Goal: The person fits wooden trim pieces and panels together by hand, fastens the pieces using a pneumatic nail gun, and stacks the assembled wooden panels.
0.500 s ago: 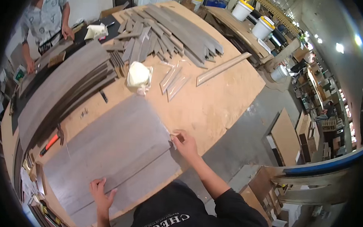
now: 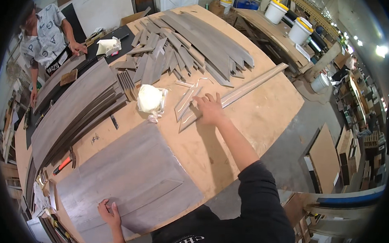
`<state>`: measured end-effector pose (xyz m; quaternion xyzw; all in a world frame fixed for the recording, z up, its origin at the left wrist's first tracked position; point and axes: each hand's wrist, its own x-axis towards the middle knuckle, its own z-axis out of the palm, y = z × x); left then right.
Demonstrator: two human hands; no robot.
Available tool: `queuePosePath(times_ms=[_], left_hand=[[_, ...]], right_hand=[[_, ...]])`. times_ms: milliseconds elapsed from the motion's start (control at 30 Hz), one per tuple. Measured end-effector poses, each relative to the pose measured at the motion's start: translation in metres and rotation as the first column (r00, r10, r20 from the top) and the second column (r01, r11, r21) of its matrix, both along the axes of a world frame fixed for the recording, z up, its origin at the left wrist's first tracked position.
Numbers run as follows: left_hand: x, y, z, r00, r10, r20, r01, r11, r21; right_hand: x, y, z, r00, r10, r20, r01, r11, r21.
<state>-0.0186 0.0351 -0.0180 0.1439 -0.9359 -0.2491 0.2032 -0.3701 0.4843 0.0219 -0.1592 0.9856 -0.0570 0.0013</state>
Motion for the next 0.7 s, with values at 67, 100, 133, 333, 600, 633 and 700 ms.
queuePosePath(times_ms=[67, 100, 133, 333, 600, 633, 700], left_hand=[[-0.001, 0.006, 0.006, 0.998, 0.065, 0.025, -0.065, 0.998, 0.007], [-0.002, 0.005, 0.006, 0.997, 0.074, 0.029, -0.074, 0.997, 0.011], [-0.003, -0.001, 0.004, 0.996, 0.073, 0.06, -0.077, 0.995, 0.066], [-0.05, 0.058, 0.05, 0.984, -0.168, -0.051, 0.176, 0.957, 0.23], [-0.16, 0.18, 0.11, 0.856, -0.501, -0.131, 0.496, 0.719, 0.486], [-0.164, 0.172, 0.112, 0.743, -0.66, -0.112, 0.669, 0.728, 0.15], [-0.171, 0.159, 0.12, 0.569, -0.816, 0.104, 0.794, 0.512, -0.327]], right_hand=[[0.003, 0.007, 0.005, 0.995, 0.087, 0.048, -0.089, 0.995, 0.052], [0.005, 0.011, 0.01, 0.984, 0.155, 0.09, -0.164, 0.981, 0.1], [0.008, 0.014, 0.014, 0.981, 0.167, 0.094, -0.176, 0.979, 0.102], [0.075, -0.02, 0.044, 0.922, 0.257, 0.291, -0.157, 0.932, -0.328], [0.178, -0.09, -0.001, 0.708, 0.648, 0.279, 0.507, -0.193, -0.84], [0.186, -0.089, -0.006, 0.62, 0.73, 0.289, 0.671, -0.302, -0.677], [0.192, -0.085, -0.013, 0.543, 0.803, 0.246, 0.729, -0.305, -0.613]])
